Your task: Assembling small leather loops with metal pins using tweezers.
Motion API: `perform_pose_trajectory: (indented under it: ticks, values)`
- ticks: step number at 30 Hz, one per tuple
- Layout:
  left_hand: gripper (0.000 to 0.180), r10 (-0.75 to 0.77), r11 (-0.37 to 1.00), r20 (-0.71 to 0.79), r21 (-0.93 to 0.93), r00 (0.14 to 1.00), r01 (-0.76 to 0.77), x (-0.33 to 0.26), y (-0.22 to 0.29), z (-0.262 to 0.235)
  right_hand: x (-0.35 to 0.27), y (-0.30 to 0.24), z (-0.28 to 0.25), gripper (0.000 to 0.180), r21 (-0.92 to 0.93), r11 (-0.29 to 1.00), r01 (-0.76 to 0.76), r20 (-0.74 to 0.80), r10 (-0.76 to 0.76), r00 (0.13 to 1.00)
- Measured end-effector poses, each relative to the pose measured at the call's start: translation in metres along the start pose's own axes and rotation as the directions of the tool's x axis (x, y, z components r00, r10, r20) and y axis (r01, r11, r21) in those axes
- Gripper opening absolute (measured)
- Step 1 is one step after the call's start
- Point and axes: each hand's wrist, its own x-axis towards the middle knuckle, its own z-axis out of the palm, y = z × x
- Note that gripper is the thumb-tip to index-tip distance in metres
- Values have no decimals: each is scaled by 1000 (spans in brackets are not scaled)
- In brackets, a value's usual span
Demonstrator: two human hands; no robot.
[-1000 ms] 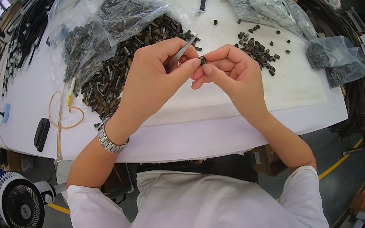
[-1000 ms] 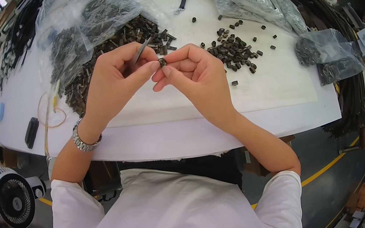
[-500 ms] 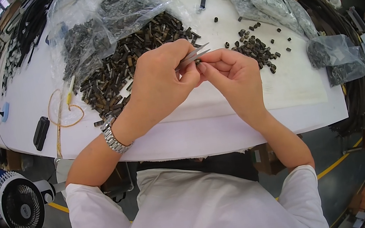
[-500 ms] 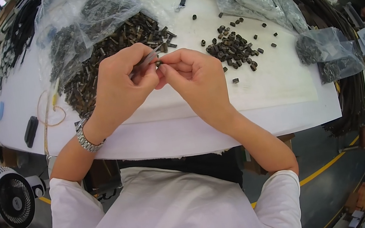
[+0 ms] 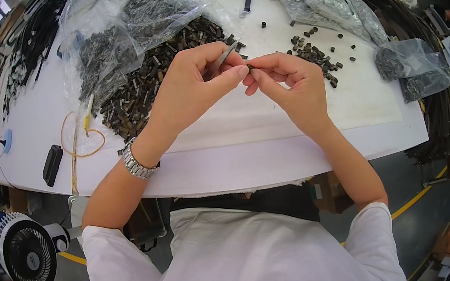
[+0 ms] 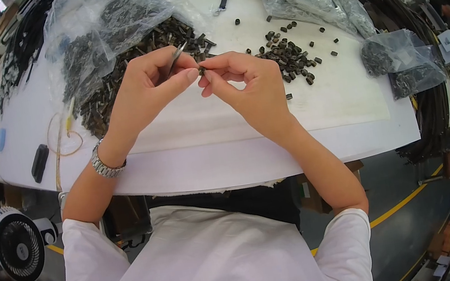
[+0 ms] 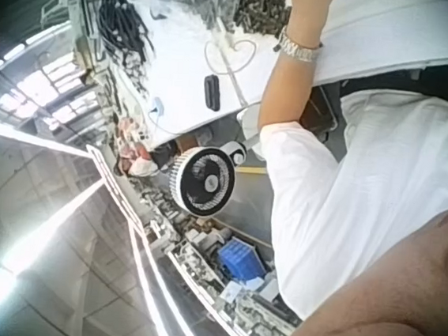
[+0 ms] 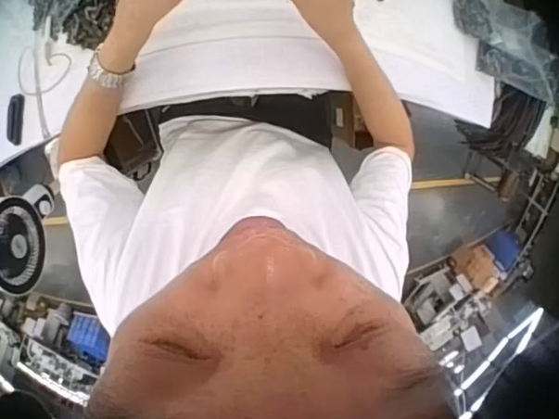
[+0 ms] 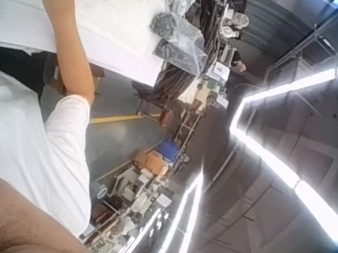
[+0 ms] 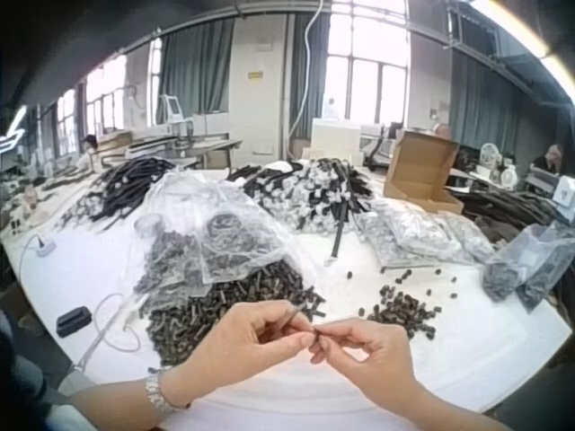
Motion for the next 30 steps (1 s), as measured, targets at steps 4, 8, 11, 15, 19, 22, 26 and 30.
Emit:
perform_pose_trajectory:
  ticks: [4, 8, 11, 15, 19, 22, 26, 30]
  values:
    - [16, -52, 995, 21, 85, 998, 50, -2, 8, -3, -3, 2, 2, 19, -451, 856, 253, 64, -252, 966]
    - [16, -18, 991, -25, 128, 1000, 21, -5, 5, 4, -3, 8, 3, 22, -554, 735, 391, 102, -406, 908]
    - [15, 29, 980, -61, 200, 998, -17, -7, 2, 7, -4, 8, 5, 23, -471, 841, 265, 46, -277, 960]
    - [13, 122, 955, -86, 281, 989, -93, -7, 4, 10, -5, 3, 6, 22, -414, 883, 223, 55, -221, 974]
    - [10, 63, 986, -87, 162, 994, -49, -8, 10, 5, 7, 5, -8, 21, 165, 981, -102, 102, 86, 991]
    - [11, -45, 999, -40, 12, 998, 45, -3, 1, 0, 8, 8, -10, 20, 282, 942, -183, 165, 140, 976]
    - [17, -86, 994, -11, -70, 996, 85, -2, -10, -2, 1, 2, 0, 20, 61, 995, -79, 78, 74, 994]
    - [17, -52, 999, -20, 0, 998, 52, -3, 0, 2, 0, 2, 0, 20, -91, 996, 21, 73, -15, 997]
